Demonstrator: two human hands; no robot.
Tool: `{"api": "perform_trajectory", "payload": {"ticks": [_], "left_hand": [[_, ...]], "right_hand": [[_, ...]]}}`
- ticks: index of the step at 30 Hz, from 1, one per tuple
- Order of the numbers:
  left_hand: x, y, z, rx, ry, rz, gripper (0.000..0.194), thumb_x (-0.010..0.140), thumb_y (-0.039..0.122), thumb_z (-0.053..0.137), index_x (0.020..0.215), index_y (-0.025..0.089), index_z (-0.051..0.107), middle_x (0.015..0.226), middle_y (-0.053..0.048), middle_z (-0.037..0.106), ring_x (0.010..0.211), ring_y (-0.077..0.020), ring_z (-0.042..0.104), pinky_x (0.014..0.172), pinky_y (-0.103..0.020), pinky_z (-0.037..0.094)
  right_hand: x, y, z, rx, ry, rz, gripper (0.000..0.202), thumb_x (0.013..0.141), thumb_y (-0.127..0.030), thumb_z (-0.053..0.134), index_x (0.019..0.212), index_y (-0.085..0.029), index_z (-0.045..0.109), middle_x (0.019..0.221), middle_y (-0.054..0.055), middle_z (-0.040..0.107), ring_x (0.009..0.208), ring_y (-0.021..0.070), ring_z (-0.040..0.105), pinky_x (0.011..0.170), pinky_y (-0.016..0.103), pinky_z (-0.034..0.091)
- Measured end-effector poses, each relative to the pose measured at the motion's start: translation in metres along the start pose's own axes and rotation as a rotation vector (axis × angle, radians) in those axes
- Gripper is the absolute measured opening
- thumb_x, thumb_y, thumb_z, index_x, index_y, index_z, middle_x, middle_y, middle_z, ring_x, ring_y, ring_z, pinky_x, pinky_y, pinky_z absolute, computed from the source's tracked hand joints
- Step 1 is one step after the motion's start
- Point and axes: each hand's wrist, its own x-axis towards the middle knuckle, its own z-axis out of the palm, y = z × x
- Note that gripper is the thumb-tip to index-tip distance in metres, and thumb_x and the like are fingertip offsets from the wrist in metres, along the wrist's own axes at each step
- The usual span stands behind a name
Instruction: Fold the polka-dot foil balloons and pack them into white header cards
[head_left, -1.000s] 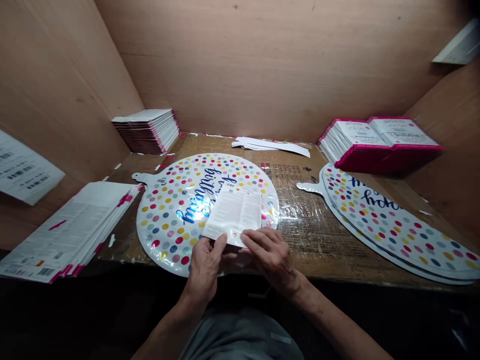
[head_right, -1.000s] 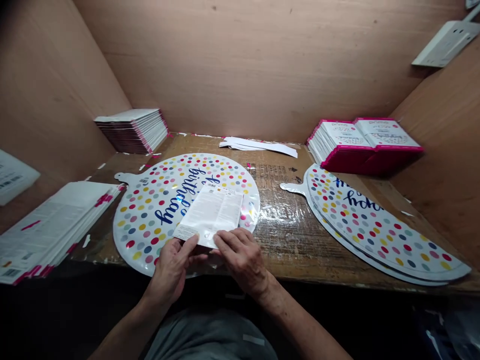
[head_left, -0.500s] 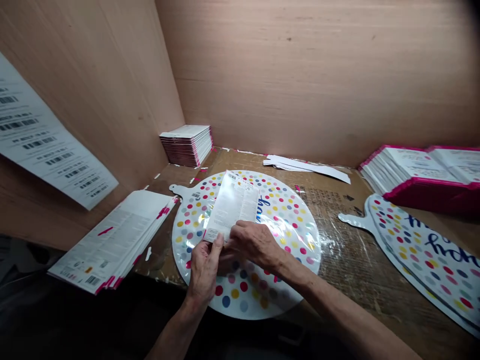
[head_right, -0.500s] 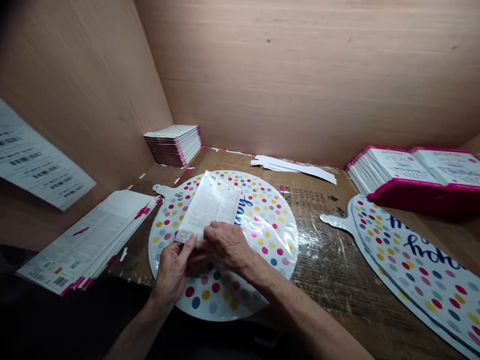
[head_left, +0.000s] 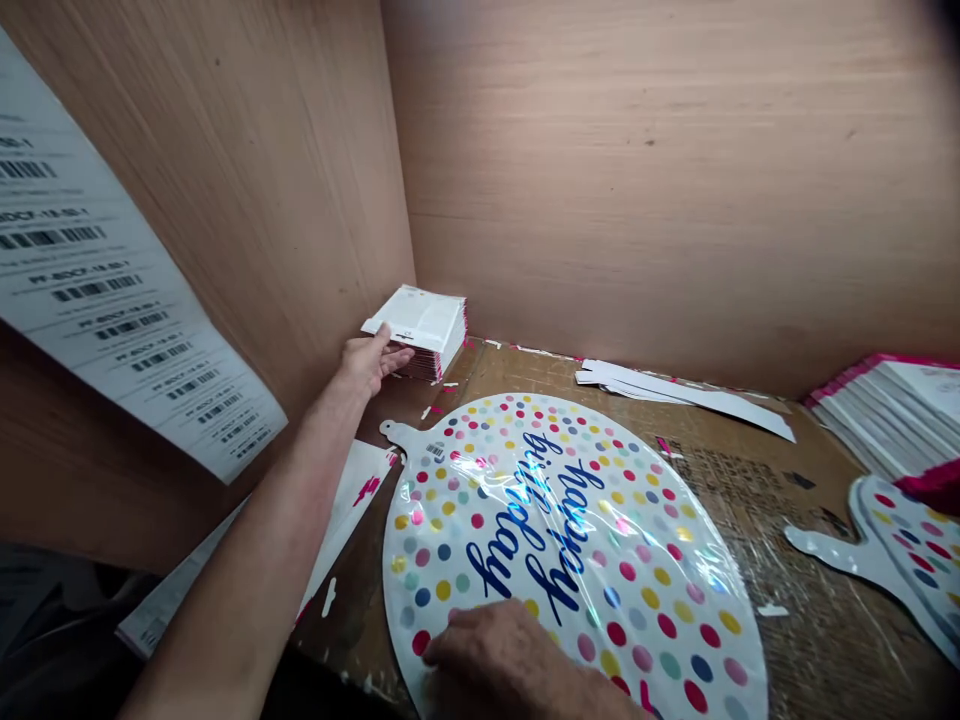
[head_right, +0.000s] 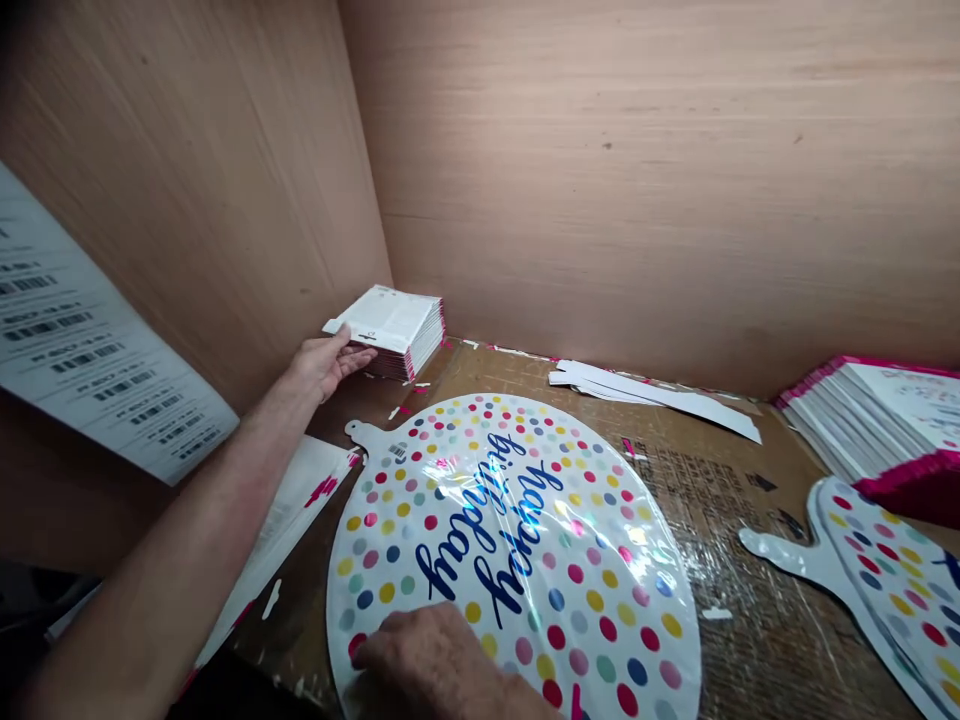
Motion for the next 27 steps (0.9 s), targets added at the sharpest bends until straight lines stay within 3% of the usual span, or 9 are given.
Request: {"api": "perform_trajectory", "payload": {"ticks": [2, 5, 7, 9, 12, 17, 20, 23, 27], "left_hand": [[-0.01, -0.007, -0.009, 0.257, 0.019, 0.076, 0.034, 0.092, 0.042, 0.058, 0.074, 0.013, 0.056, 0.065, -0.004, 0.063, 0.059, -0.0148, 0.065, 0.065, -0.028, 0.054], [-0.078, -0.039, -0.037, 1.037, -0.06, 0.282, 0.04, 0.092, 0.049, 0.052, 0.068, 0.018, 0.059, 0.068, -0.008, 0.067, 0.069, -0.0232, 0.068, 0.066, -0.031, 0.048], [-0.137, -0.064, -0.059, 1.472, -0.085, 0.225, 0.037, 0.09, 0.051, 0.053, 0.072, 0.019, 0.062, 0.073, -0.01, 0.071, 0.077, -0.0297, 0.069, 0.066, -0.034, 0.046], [-0.184, -0.083, -0.075, 1.637, -0.085, 0.096, 0.038, 0.092, 0.053, 0.049, 0.083, 0.019, 0.064, 0.079, -0.011, 0.073, 0.079, -0.031, 0.07, 0.065, -0.034, 0.044], [-0.215, -0.095, -0.084, 1.666, -0.073, 0.013, 0.043, 0.095, 0.054, 0.043, 0.097, 0.015, 0.062, 0.087, -0.013, 0.074, 0.083, -0.0316, 0.071, 0.066, -0.035, 0.044], [-0.224, -0.098, -0.073, 1.566, -0.211, 0.011, 0.033, 0.099, 0.04, 0.039, 0.094, 0.018, 0.063, 0.089, -0.012, 0.075, 0.09, -0.0297, 0.072, 0.067, -0.033, 0.042], [-0.246, -0.103, -0.067, 1.509, -0.284, 0.018, 0.028, 0.098, 0.035, 0.042, 0.089, 0.02, 0.063, 0.086, -0.01, 0.076, 0.086, -0.0284, 0.072, 0.063, -0.031, 0.039], [-0.267, -0.108, -0.072, 1.478, -0.362, -0.016, 0.029, 0.097, 0.037, 0.043, 0.082, 0.021, 0.063, 0.081, -0.01, 0.075, 0.082, -0.0275, 0.072, 0.059, -0.03, 0.036], [-0.269, -0.108, -0.089, 1.342, -0.394, -0.044, 0.045, 0.096, 0.053, 0.04, 0.07, 0.022, 0.06, 0.072, -0.007, 0.072, 0.074, -0.0251, 0.07, 0.058, -0.029, 0.036]], "right_hand": [[0.01, 0.015, -0.019, -0.022, 0.13, 0.108, 0.02, 0.096, -0.026, 0.051, 0.08, -0.022, 0.064, 0.075, -0.002, 0.069, 0.062, 0.0104, 0.059, 0.056, 0.021, 0.035], [0.039, 0.031, -0.046, -0.132, 0.272, 0.286, 0.029, 0.099, -0.027, 0.045, 0.079, -0.02, 0.065, 0.076, 0.002, 0.07, 0.066, 0.0128, 0.063, 0.06, 0.023, 0.037], [0.065, 0.035, -0.058, -0.234, 0.25, 0.378, 0.032, 0.1, -0.029, 0.044, 0.079, -0.02, 0.066, 0.079, 0.005, 0.072, 0.071, 0.0153, 0.066, 0.061, 0.024, 0.038], [0.093, 0.033, -0.066, -0.312, 0.186, 0.429, 0.034, 0.101, -0.031, 0.041, 0.086, -0.019, 0.069, 0.086, 0.009, 0.074, 0.078, 0.0185, 0.068, 0.063, 0.025, 0.041], [0.13, 0.021, -0.069, -0.369, 0.079, 0.467, 0.033, 0.101, -0.031, 0.042, 0.099, -0.013, 0.07, 0.098, 0.016, 0.073, 0.089, 0.0236, 0.07, 0.068, 0.028, 0.048], [0.162, -0.002, -0.064, -0.365, -0.011, 0.509, 0.02, 0.092, -0.017, 0.056, 0.095, -0.005, 0.072, 0.1, 0.022, 0.073, 0.088, 0.0281, 0.071, 0.068, 0.036, 0.054], [0.162, -0.012, -0.06, -0.349, -0.033, 0.54, 0.018, 0.085, -0.013, 0.063, 0.097, -0.003, 0.071, 0.098, 0.023, 0.073, 0.083, 0.0299, 0.071, 0.063, 0.039, 0.056], [0.15, -0.017, -0.055, -0.338, -0.026, 0.546, 0.018, 0.083, -0.016, 0.066, 0.098, -0.007, 0.072, 0.1, 0.02, 0.074, 0.088, 0.0292, 0.071, 0.066, 0.037, 0.056], [0.124, -0.006, -0.055, -0.343, 0.024, 0.569, 0.018, 0.089, -0.021, 0.062, 0.101, -0.013, 0.072, 0.102, 0.017, 0.074, 0.096, 0.0259, 0.069, 0.076, 0.033, 0.053]]}}
